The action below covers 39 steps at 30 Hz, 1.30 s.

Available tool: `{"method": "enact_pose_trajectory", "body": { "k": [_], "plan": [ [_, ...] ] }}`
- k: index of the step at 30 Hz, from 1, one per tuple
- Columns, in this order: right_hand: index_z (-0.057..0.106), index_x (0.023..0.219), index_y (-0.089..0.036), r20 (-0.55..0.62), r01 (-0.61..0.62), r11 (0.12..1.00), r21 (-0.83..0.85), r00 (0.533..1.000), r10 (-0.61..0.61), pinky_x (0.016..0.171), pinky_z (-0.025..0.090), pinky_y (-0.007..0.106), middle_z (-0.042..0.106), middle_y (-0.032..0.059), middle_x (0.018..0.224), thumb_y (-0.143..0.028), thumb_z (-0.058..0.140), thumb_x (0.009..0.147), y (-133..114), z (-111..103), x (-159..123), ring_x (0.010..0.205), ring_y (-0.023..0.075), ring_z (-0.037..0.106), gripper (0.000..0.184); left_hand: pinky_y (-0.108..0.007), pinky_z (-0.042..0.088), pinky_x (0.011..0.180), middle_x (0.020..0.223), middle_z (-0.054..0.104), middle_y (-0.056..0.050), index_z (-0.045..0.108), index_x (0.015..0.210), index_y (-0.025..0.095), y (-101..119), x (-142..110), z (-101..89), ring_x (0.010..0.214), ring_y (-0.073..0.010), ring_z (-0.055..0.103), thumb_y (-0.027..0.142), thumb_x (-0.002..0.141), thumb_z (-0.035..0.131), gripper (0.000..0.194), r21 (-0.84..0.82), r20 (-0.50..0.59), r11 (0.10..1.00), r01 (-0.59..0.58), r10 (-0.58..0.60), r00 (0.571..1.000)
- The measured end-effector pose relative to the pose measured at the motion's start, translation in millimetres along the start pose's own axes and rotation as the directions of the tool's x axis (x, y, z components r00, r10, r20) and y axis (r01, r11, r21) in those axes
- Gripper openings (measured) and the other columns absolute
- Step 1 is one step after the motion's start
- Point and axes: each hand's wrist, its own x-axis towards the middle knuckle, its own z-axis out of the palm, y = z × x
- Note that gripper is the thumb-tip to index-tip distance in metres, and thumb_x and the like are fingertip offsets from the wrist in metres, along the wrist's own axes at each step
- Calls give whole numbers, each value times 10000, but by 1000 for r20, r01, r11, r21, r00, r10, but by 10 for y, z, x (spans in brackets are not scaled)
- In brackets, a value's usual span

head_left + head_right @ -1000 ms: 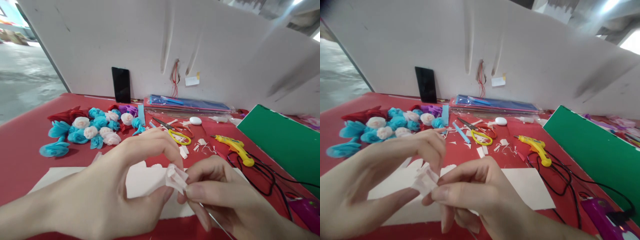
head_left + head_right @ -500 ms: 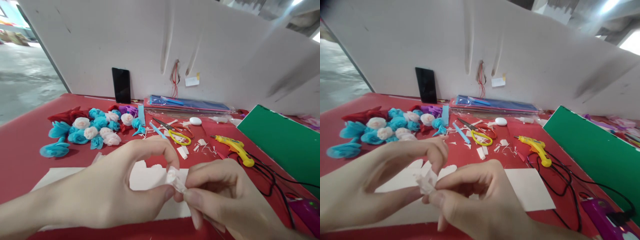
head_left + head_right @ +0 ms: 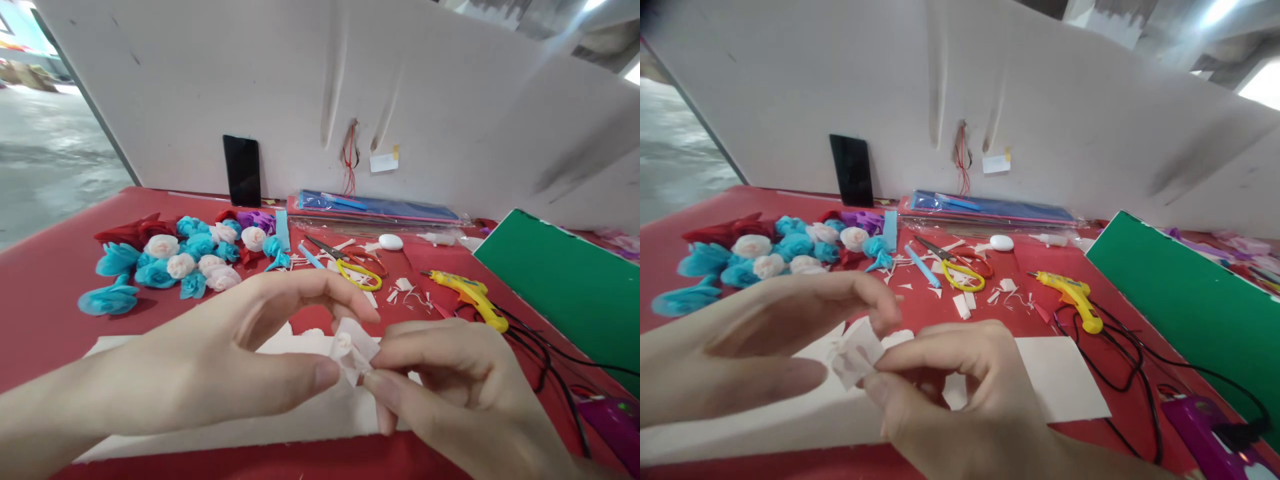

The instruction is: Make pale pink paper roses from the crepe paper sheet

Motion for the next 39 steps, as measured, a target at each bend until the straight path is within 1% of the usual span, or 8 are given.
{"method": "enact_pose_trajectory", "body": {
  "k": [7,10,14,18,22,29,33,39],
  "plan": [
    [689,541,-203,-67,-43,998,55,997,47,372,301,190,549,-30,492,-160,635,740,-11,0,18,423,72,431,210,-79,500,774,1038,663,130,615,1091,390,1,26,-13,964,-60,632,88,826,511,415,-51,-39,997,-62,60,997],
    [693,544,-199,-64,-53,996,65,996,57,373,294,185,555,-30,489,-155,636,742,-8,2,38,422,67,425,211,-147,527,785,1025,669,84,635,1072,335,-44,40,-5,972,-110,644,67,792,532,401,-20,-78,996,-88,86,993],
    [676,528,-175,-51,-94,982,164,993,103,359,265,173,550,-29,472,-145,625,731,-12,6,49,401,50,383,211,-286,541,828,940,690,0,624,1090,250,-97,34,21,1012,-209,648,212,830,565,269,-16,-184,993,-115,110,977],
    [666,521,-166,-16,-131,953,273,990,141,338,242,160,548,-36,450,-135,633,723,-33,2,41,368,28,348,207,-313,544,814,869,697,-5,621,1083,241,-94,30,32,1005,-228,660,294,855,571,239,-31,-224,991,-128,118,967],
    [695,547,-174,-3,-155,924,348,986,167,312,220,161,546,-43,434,-139,647,707,-41,-5,36,338,19,323,171,-260,556,717,818,706,7,651,1039,231,-54,59,34,902,-201,691,283,858,618,191,-79,-214,991,-110,91,973],
    [745,589,-191,46,-185,858,479,982,186,334,225,134,549,-45,464,-169,684,745,-35,-10,7,374,8,303,168,-68,500,654,823,713,118,672,983,304,4,76,49,726,-30,665,243,877,664,123,-202,-89,977,-62,44,995],
    [736,576,-191,68,-177,855,487,984,165,299,146,128,532,-46,454,-134,679,734,-30,-17,6,368,7,303,177,-30,467,639,828,696,133,670,976,298,26,76,79,809,-23,662,224,875,666,125,-236,-85,969,-80,61,995],
    [763,645,-188,87,-205,894,398,979,186,290,157,145,536,-29,472,-184,656,767,-32,-9,18,361,20,327,163,-38,468,642,883,693,129,676,965,316,-19,105,118,920,-48,651,268,831,724,151,-243,-145,966,-91,57,988]
  ]
}}
